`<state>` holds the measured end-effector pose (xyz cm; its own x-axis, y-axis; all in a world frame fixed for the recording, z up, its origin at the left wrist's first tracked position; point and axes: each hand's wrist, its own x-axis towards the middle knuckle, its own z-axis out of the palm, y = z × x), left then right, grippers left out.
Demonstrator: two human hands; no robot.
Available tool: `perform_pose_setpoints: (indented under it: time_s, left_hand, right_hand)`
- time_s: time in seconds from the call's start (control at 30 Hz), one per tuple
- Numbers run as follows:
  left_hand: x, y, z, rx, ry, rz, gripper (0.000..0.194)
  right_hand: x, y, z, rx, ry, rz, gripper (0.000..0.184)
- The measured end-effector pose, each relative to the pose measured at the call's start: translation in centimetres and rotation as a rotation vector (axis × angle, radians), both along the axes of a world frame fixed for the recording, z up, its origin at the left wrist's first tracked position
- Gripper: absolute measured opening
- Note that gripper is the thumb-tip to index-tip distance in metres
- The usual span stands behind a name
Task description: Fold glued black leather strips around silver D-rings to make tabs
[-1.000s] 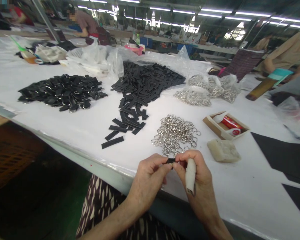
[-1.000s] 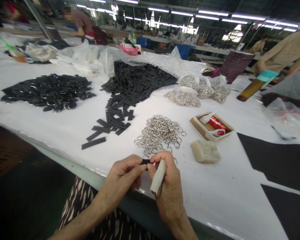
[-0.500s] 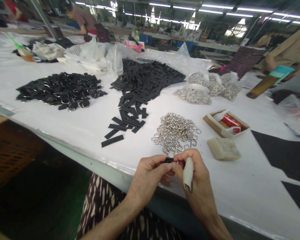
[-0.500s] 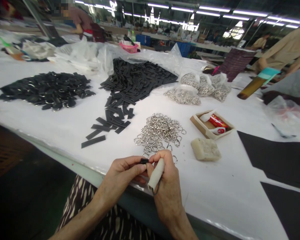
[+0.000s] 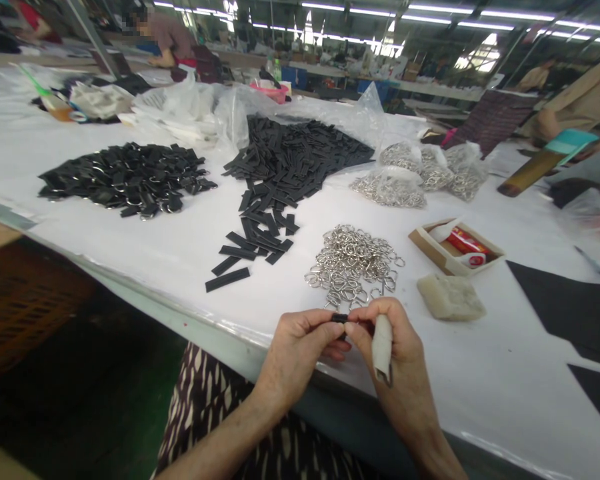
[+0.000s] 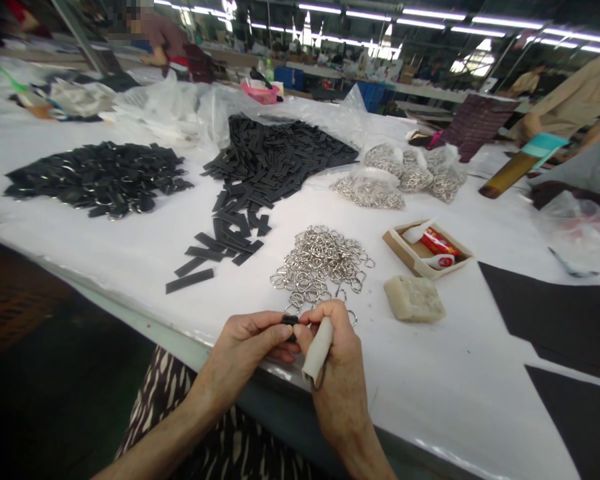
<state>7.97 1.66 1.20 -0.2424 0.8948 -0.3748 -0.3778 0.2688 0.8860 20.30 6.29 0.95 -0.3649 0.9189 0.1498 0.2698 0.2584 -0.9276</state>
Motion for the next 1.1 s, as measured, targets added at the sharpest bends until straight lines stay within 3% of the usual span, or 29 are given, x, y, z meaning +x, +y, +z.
perform_pose_setpoints:
  time_s: [1.1]
  left_hand:
    - [0.02,0.06,0.04,-0.046,0.009,-0.034,0.015]
  right_hand:
    - [0.02,0.08,-0.19,0.018,-0.002,-0.011,0.010]
